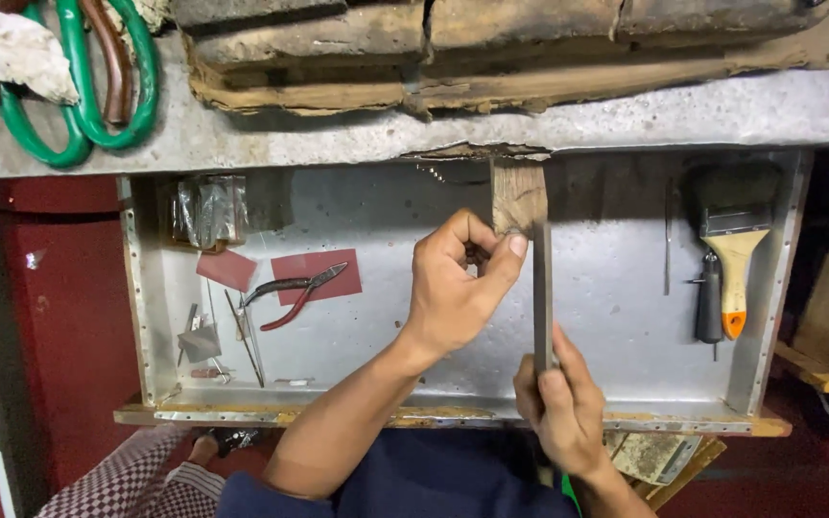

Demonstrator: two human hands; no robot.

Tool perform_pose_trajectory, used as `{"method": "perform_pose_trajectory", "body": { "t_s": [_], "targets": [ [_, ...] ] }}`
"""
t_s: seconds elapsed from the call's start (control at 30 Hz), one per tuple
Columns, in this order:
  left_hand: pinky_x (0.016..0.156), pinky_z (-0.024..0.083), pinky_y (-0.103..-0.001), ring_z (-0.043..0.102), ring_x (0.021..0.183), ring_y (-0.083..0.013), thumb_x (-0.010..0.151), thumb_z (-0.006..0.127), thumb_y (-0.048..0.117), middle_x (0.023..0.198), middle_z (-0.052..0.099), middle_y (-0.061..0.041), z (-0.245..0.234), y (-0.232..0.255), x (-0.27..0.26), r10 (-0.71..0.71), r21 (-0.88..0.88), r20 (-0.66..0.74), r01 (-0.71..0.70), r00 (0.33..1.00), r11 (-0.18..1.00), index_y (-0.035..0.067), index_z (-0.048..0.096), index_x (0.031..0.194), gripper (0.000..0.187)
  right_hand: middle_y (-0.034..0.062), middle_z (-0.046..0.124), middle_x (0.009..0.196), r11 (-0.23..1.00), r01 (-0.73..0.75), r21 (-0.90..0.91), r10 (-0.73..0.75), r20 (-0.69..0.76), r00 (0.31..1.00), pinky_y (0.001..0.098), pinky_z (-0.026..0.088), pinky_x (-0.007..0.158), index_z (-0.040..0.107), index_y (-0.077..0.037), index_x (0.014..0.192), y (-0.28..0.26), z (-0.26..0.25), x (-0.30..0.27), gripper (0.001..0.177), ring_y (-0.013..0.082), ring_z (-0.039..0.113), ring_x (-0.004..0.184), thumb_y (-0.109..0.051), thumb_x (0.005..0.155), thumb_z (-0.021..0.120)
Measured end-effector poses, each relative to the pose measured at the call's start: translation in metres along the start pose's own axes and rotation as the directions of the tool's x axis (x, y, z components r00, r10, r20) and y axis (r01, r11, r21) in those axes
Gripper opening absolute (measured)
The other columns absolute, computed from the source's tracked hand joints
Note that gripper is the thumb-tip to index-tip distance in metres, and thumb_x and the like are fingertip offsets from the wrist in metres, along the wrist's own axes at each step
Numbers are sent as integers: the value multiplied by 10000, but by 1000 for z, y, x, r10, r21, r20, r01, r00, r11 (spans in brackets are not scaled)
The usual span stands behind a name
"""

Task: The person holds a small metal piece in the left hand and uses a metal file in the right hand to smooth its edges. The person repeatedly files the same piece, occasionally pausing to inspect it, over the course of the clip.

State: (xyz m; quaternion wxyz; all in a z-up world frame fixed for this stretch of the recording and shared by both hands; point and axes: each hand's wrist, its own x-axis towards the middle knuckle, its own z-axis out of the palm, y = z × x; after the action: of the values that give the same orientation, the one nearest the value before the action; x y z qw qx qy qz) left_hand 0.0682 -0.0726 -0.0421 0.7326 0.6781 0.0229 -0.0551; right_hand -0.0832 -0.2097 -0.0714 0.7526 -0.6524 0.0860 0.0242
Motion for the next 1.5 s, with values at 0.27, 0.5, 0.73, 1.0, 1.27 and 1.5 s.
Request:
{"method": "perform_pose_trajectory", "body": {
  "t_s": [0.27,0.5,0.73,1.0,1.27,1.5],
  "targets": [
    [603,431,-252,469,643,-61,947,683,228,713,546,49,-1,3,0,-19,4,13,19,1000,1000,141,528,783,242,21,378,594,969,191,-157,-185,51,981,239,345,446,289,-52,1601,-7,9,28,530,112,369,486,-225,1113,405],
    [580,400,-263,423,618,-65,937,684,204,685,508,59,-2,3,4,3,46,36,-5,999,999,148,498,768,258,16,364,637,920,209,-332,-209,34,977,254,366,499,318,-26,1586,-3,6,23,513,123,390,529,-49,1078,387],
    [585,406,-257,440,628,-63,947,679,233,697,511,52,-1,2,2,-11,10,11,11,1000,1000,140,516,779,252,68,374,533,998,23,-54,-21,43,999,248,287,399,308,-21,1576,-9,2,9,578,122,325,408,-309,1085,407],
    [584,400,-254,440,632,-55,955,677,244,705,519,52,1,2,0,-10,10,7,10,1000,1000,144,510,781,261,32,368,599,988,153,-9,-152,62,986,252,339,452,290,-65,1607,-9,8,28,533,127,375,498,-244,1119,406],
    [570,396,-263,430,621,-63,949,674,205,691,508,51,0,5,3,-13,34,34,12,999,999,145,503,771,254,29,370,624,969,206,-138,-199,65,978,259,354,475,291,-47,1601,-3,3,32,511,126,355,523,-129,1108,393],
    [573,389,-260,424,615,-63,959,670,240,691,492,47,2,2,2,-4,3,24,4,1000,1000,142,504,777,265,45,447,619,962,155,-223,-159,1,987,241,409,454,331,-46,1581,11,-6,-4,504,120,407,468,-145,1095,423]
  ]
}}
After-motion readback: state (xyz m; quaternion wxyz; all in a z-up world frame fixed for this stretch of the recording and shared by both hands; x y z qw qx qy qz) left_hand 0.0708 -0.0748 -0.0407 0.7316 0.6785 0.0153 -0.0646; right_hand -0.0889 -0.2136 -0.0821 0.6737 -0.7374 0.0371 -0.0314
